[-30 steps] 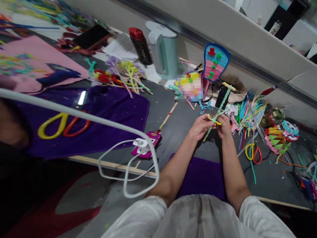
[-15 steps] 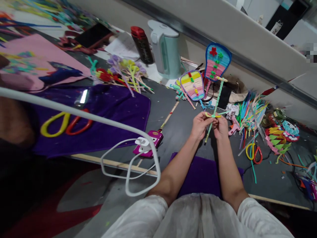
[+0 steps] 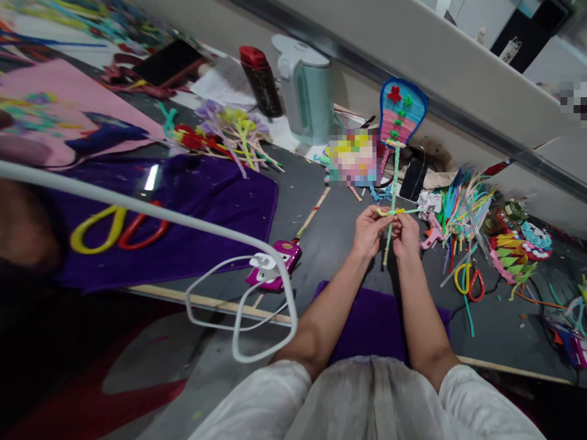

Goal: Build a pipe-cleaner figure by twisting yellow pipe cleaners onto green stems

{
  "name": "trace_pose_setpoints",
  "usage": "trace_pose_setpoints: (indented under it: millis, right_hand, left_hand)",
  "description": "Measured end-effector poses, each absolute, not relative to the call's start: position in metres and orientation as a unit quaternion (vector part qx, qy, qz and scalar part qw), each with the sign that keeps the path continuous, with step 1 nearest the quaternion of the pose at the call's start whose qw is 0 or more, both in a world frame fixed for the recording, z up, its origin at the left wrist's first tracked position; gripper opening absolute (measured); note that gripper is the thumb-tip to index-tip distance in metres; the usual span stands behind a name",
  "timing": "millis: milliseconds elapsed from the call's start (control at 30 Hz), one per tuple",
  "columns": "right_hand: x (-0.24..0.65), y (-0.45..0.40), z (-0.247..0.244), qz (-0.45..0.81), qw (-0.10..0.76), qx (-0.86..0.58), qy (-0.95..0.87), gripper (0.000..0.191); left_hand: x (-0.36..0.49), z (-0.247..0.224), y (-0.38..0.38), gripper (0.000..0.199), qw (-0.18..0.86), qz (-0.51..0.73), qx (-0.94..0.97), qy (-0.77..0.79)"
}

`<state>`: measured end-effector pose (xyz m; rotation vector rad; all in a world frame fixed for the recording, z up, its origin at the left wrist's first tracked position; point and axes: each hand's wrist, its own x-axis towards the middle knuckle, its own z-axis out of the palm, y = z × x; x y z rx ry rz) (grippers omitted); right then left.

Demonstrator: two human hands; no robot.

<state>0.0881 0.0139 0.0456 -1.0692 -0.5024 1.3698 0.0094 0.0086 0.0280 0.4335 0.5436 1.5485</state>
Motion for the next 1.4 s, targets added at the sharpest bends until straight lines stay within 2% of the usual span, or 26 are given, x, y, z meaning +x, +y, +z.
trace_pose_setpoints:
  millis: [167, 267, 367, 633, 767, 967, 1133, 1400]
  right_hand:
    - [0.081, 0.01, 0.041, 0.588, 0.643, -0.437, -0.223, 0.025]
    - [0.075, 0.004, 0.038, 0.525, 0.687, -0.436, -0.252, 0.027]
    - [0.071, -0.001, 0.034, 0.439, 0.705, -0.46, -0.313, 0.021]
    - [0.077, -0.001, 0.027, 0.241, 0.68, -0.506, -0.473, 0.022]
    - [0.081, -0.001, 0.022, 0.182, 0.669, -0.518, -0.501, 0.023]
    - [0.086, 0.0, 0.013, 0.138, 0.648, -0.542, -0.516, 0.027]
    - [0.088, -0.003, 0.013, 0.102, 0.628, -0.519, -0.572, 0.023]
    - [0.096, -0.011, 0.021, 0.193, 0.556, -0.54, -0.602, 0.02]
  left_hand:
    - [0.008, 0.025, 0.011, 0.04, 0.66, 0.685, 0.175, 0.252]
    - [0.008, 0.022, 0.012, 0.038, 0.659, 0.687, 0.177, 0.25]
    - [0.009, 0.02, 0.013, 0.036, 0.654, 0.691, 0.177, 0.252]
    - [0.013, 0.018, 0.012, 0.033, 0.592, 0.723, 0.212, 0.287]
    - [0.014, 0.02, 0.01, 0.032, 0.597, 0.719, 0.215, 0.285]
    - [0.012, 0.022, 0.01, 0.03, 0.624, 0.687, 0.222, 0.298]
    - [0.013, 0.022, 0.01, 0.027, 0.592, 0.707, 0.213, 0.323]
    - [0.01, 0.025, 0.008, 0.02, 0.6, 0.704, 0.201, 0.322]
